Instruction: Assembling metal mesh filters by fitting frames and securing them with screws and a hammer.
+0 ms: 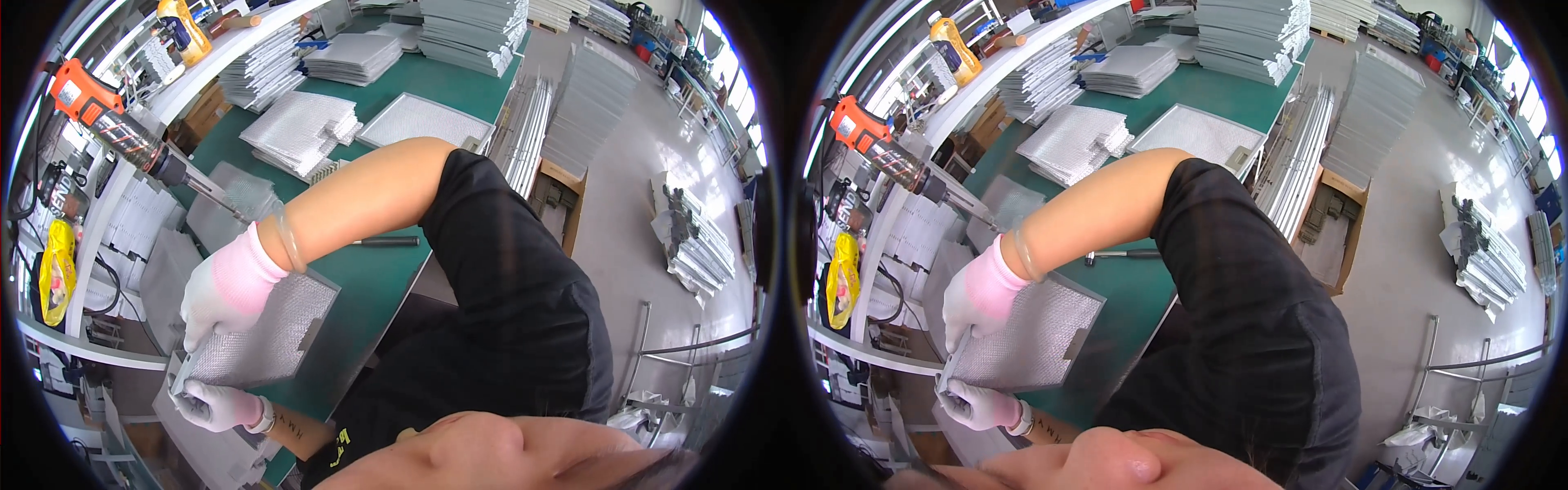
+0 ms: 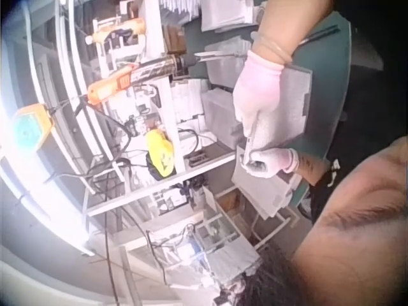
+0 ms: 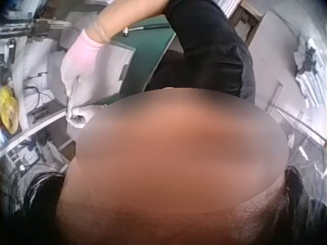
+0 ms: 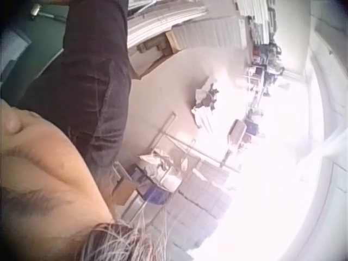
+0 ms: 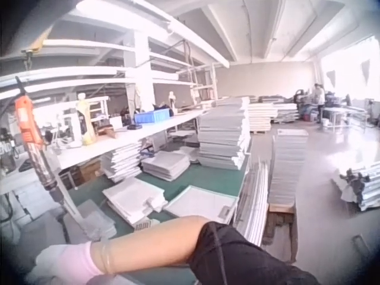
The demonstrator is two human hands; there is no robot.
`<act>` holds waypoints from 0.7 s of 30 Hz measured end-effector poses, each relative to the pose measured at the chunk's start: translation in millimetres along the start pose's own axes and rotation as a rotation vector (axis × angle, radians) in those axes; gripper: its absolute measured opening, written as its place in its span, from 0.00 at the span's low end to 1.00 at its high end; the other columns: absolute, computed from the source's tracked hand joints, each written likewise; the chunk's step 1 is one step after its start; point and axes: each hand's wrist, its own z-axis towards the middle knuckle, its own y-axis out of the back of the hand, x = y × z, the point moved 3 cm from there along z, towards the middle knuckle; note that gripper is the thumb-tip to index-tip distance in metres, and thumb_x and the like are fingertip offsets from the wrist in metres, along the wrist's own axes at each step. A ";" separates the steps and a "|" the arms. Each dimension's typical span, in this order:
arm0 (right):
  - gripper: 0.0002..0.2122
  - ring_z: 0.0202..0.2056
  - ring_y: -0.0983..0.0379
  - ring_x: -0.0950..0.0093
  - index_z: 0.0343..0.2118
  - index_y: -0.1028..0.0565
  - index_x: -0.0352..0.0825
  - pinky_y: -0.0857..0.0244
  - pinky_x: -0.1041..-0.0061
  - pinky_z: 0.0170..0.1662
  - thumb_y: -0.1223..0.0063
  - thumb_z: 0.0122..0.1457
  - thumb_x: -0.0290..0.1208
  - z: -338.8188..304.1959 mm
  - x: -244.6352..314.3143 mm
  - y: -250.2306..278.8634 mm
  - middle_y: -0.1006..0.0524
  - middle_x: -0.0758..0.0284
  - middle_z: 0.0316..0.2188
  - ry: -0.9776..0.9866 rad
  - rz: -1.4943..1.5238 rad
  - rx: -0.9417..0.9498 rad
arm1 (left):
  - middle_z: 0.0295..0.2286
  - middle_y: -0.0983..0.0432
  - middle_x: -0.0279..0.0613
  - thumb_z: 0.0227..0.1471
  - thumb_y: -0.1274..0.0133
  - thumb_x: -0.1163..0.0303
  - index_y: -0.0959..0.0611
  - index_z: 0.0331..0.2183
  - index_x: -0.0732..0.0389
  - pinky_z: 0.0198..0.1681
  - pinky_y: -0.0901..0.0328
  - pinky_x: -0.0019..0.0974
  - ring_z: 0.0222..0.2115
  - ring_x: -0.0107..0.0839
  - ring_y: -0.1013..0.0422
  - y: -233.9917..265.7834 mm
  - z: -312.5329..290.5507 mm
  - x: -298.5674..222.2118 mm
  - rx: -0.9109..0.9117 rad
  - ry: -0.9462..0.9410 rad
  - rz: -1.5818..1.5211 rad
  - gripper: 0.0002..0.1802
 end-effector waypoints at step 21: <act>0.20 0.39 0.26 0.57 0.53 0.26 0.38 0.32 0.61 0.45 0.51 0.55 0.25 -5.7 3.9 15.2 0.24 0.58 0.35 -0.055 0.022 0.043 | 0.39 0.22 0.42 0.49 0.49 0.85 0.20 0.43 0.70 0.47 0.32 0.33 0.39 0.29 0.26 -3.0 0.1 4.5 0.136 0.368 -0.464 0.16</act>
